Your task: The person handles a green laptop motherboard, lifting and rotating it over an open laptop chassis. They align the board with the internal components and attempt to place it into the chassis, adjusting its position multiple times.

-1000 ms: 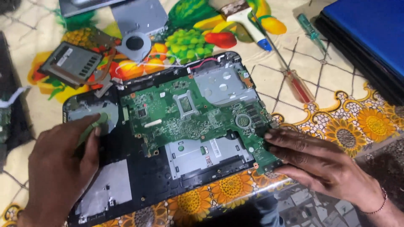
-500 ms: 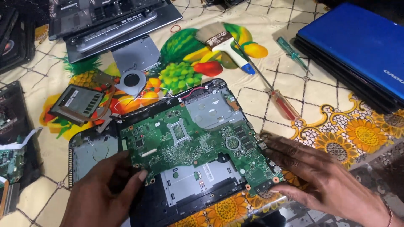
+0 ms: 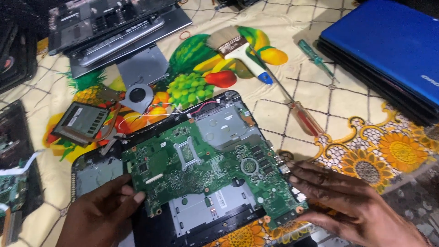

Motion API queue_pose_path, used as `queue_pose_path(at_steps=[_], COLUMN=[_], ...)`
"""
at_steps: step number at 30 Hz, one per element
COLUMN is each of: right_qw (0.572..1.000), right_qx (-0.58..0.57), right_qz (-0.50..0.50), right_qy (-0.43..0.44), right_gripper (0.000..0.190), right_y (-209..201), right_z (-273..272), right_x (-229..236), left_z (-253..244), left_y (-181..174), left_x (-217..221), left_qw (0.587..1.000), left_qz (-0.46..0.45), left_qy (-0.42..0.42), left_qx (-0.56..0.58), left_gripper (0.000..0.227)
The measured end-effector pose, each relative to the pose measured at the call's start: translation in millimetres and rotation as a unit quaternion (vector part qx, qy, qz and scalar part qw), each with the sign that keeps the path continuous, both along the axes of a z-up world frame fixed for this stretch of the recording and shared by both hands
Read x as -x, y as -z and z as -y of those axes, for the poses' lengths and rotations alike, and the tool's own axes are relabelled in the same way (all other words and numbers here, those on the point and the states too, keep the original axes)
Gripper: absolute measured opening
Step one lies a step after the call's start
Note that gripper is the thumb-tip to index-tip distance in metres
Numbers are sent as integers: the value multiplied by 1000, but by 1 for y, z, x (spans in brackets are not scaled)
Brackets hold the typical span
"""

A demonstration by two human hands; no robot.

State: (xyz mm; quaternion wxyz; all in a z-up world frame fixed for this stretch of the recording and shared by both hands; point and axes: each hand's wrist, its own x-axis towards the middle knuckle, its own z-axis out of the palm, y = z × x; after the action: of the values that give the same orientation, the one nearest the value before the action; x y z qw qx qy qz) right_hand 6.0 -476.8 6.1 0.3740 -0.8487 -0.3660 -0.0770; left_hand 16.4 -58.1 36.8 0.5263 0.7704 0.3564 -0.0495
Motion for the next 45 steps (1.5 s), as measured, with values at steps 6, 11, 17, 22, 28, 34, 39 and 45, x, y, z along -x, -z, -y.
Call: queue_pose_path(at_steps=[6,11,17,22,28,34,39,45], right_qw=[997,998,998,995,996,997,998,996], right_qx=[20,9,6,-18,-18,6,53,39], right_qz=[54,6,1,-32,-18,-62,29,-15], right_qy=[55,65,67,98,90,50,4,79], right_gripper=[70,70,71,79,77,85,98,90], right_y=[7,10,7,11,12,3,-8,-9], right_z=[-8,-7,-8,-9,-10,-6,-6,-23], right_x=[-5,-6,-7,-3,-4,-10,-21,-20], left_z=[0,-1,4,-9,-9,-3,-12,-33], left_y=[-1,-5,-14,-2,-10,-25,-22,-8], left_x=[-8,-14,-14,-4,-1,-2,-3,-7], left_qw=[994,992,989,992,991,995,997,993], left_qz=[6,-3,-34,11,-11,-16,-28,33], left_qy=[81,95,101,103,112,86,68,110], left_qx=[-71,-87,-101,-70,-70,-43,11,-33], left_gripper=[48,52,50,51,41,48,46,47])
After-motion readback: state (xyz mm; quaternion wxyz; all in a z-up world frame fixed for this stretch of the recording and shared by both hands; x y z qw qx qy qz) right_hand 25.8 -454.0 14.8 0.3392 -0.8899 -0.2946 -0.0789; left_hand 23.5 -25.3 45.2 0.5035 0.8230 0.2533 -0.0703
